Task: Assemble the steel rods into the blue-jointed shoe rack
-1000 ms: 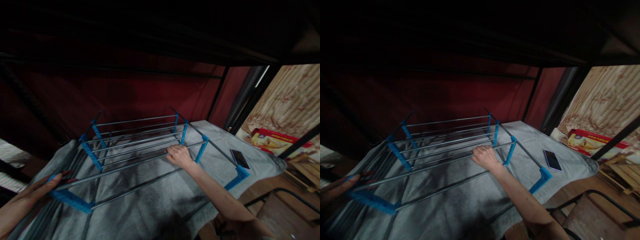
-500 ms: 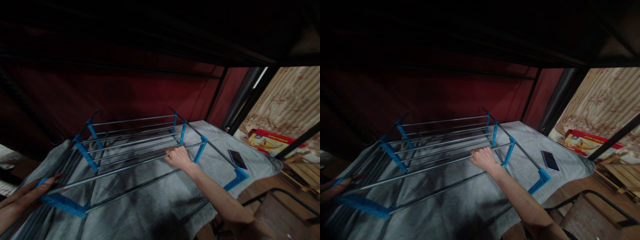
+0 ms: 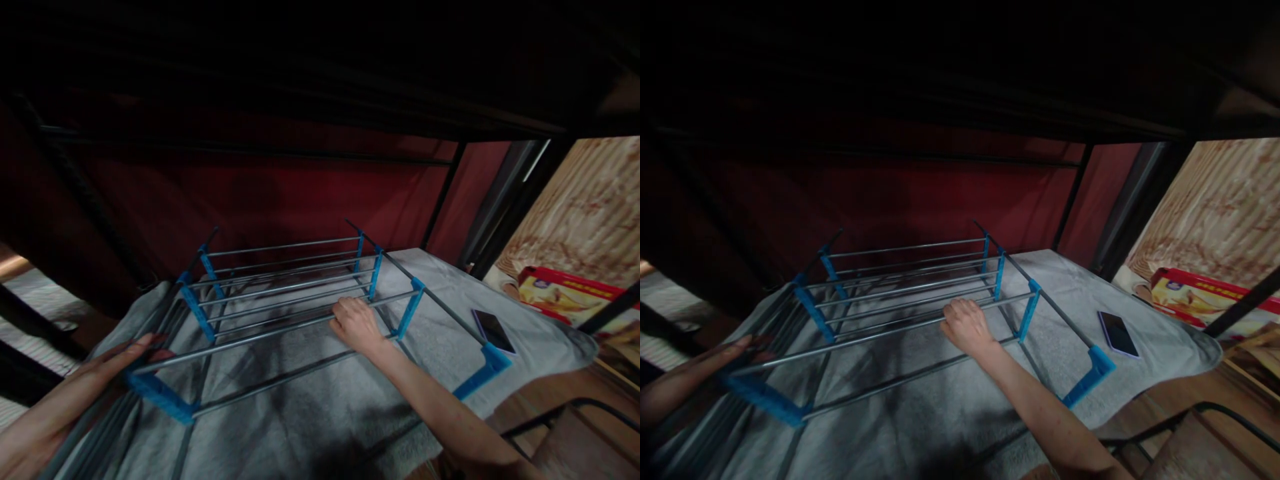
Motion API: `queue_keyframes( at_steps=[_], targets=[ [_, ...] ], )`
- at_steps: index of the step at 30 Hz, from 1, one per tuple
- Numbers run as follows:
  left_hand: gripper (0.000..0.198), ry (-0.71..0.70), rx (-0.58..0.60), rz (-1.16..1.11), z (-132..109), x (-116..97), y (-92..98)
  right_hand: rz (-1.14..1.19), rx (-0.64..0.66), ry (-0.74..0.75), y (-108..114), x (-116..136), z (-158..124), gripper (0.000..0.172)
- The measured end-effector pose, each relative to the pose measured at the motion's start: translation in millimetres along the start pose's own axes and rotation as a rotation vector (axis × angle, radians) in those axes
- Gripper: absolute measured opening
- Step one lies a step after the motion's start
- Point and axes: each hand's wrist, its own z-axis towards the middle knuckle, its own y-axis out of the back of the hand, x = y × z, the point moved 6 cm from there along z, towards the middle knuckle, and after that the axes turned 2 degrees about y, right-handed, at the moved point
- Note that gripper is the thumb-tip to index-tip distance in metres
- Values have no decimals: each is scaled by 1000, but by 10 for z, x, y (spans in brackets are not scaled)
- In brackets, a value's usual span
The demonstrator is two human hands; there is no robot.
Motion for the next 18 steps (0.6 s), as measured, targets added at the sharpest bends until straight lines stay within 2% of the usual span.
queue_keyframes(
  at_steps=[2,7,10,13,18],
  targets=[
    [65,30,53,-23,-104,-4,-60,33,31,-33,-46,1,36,14],
    [62,-76,101,-33,-193,5,-91,70,170,-117,-73,-26,85,18],
    [57,-127,134,-21,-171,16,-88,44,268,-159,-72,-41,84,22],
    [55,-141,115,-26,-114,39,-53,11,344,-190,-71,-48,84,24],
    [59,-200,129,-21,-9,65,-40,-51,364,-181,-62,-47,78,27]
  ],
)
